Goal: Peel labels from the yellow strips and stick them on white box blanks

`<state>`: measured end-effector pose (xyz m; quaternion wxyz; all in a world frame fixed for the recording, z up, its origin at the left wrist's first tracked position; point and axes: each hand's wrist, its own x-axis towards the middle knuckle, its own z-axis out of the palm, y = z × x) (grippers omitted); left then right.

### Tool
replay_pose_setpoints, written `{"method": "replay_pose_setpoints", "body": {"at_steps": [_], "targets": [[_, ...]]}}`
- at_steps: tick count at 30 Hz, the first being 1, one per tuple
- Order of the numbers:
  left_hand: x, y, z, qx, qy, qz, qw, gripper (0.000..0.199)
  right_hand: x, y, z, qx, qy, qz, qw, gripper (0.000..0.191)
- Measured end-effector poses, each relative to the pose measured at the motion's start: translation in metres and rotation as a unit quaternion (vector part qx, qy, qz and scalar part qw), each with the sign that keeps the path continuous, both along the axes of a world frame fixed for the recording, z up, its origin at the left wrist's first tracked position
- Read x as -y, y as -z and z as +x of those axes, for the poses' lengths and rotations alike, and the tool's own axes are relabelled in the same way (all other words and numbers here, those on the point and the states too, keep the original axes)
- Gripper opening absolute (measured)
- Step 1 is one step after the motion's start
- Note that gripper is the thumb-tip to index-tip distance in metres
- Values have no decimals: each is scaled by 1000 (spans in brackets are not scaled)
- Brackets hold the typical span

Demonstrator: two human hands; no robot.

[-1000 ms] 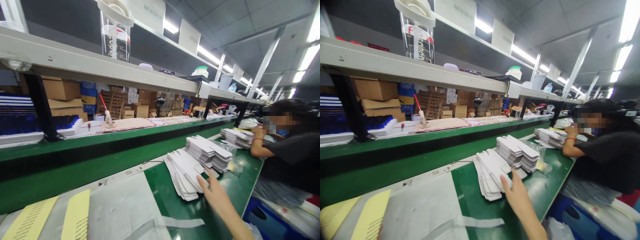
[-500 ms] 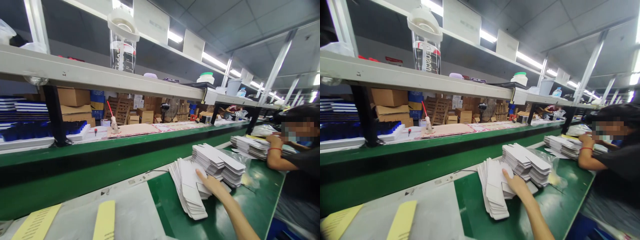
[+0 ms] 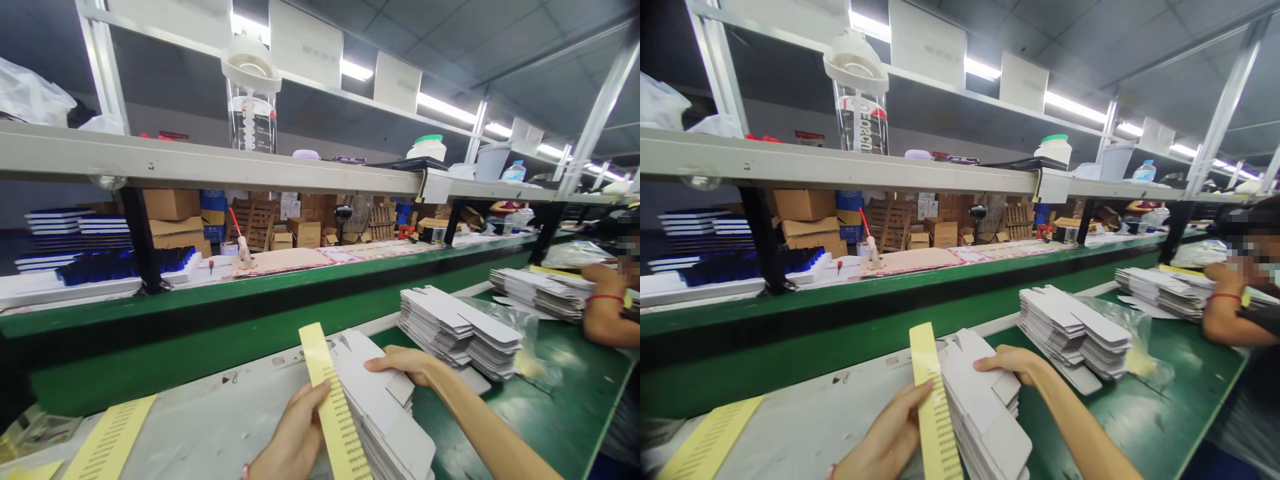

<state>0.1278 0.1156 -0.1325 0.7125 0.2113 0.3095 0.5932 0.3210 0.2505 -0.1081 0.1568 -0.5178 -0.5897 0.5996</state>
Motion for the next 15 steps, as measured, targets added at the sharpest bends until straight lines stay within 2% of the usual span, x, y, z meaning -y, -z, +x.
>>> {"method": "replay_pose_setpoints", "body": {"at_steps": [3,6,10,12,15], "targets": [[1,-1,0,4,15,16,1000,20,16,-2,-18,-25,-44,-19,999,38],[6,0,-3,-8,6,21,1000,24,30,5,-32,-48,-39,-9,998,45],[12,0,-7,-43,-35,22,998,29,48,6,-47,-71,0,28,997,78],[19,-11,-12,-69,-61,32,995,31,60,-6,-57,-96,11,66,993,92],[41,-45,-30,-122,-119,73,983,33,89,-33,-80,-193,-3,163,968,85]]}}
